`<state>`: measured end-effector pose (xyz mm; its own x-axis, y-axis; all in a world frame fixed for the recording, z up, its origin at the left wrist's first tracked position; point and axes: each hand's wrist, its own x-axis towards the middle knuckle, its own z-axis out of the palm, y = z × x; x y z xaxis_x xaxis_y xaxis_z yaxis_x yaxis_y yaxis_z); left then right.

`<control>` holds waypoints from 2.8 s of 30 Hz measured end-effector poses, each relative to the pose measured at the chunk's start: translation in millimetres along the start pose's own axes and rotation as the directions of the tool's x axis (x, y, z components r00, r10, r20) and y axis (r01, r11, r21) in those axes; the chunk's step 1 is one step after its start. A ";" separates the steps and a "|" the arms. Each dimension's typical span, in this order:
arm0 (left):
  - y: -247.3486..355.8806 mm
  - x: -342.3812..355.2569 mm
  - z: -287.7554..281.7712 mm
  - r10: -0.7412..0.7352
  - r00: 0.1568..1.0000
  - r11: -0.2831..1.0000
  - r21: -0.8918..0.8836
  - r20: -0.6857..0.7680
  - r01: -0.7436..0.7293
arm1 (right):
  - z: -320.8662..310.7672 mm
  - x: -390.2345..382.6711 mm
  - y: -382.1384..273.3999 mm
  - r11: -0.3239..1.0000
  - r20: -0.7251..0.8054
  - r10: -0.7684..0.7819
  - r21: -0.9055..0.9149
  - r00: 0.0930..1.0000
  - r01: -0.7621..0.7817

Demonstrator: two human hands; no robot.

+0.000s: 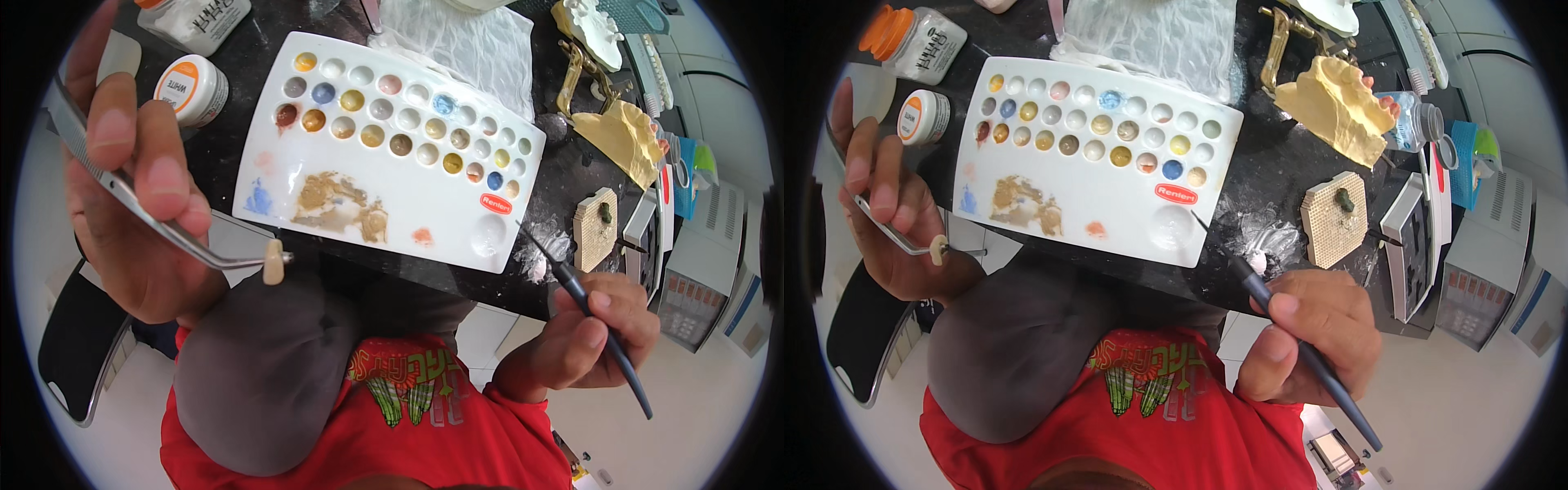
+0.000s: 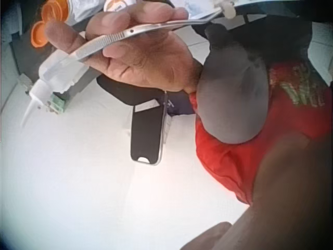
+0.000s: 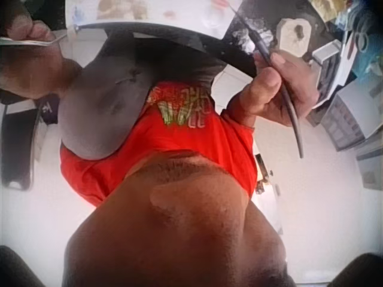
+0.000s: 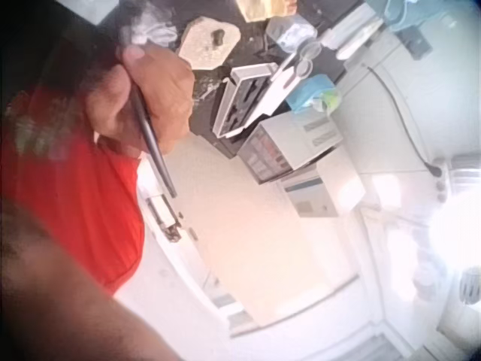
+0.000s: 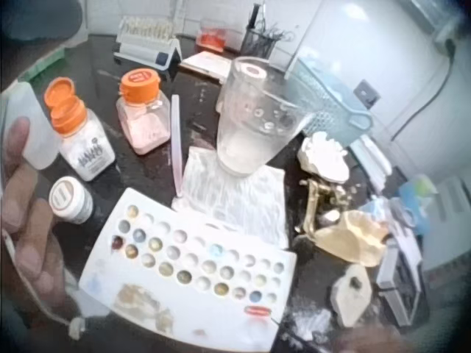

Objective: The person holds a dental prosthetic with tweezers and applies pigments to it using a brush dipped into a color palette.

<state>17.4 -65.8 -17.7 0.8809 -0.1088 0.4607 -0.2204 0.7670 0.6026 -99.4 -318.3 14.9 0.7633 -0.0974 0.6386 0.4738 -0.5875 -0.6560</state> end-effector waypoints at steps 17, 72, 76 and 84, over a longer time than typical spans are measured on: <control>4.7 0.7 -19.8 -0.046 0.988 0.998 -0.045 0.146 0.053 | 3.1 -10.4 0.2 0.997 0.061 0.014 -0.079 0.998 -0.009; 7.4 1.1 -23.2 -0.070 0.981 0.994 -0.070 0.183 0.084 | 3.5 -8.9 0.8 0.994 0.090 -0.049 -0.091 0.995 0.057; 8.7 0.6 -23.5 -0.065 0.982 0.995 -0.069 0.178 0.078 | 5.1 -9.5 1.0 0.996 0.081 -0.049 -0.075 0.995 0.055; 9.2 -2.1 -22.4 -0.122 0.979 0.984 -0.110 0.166 0.142 | 4.2 -9.6 1.6 0.996 0.090 -0.044 -0.073 0.995 0.050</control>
<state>22.9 -44.3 -27.7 0.8194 -0.3051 0.4853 -0.0460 0.8088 0.5862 -104.1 -314.9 6.0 0.7784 0.0010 0.6278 0.4784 -0.6486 -0.5920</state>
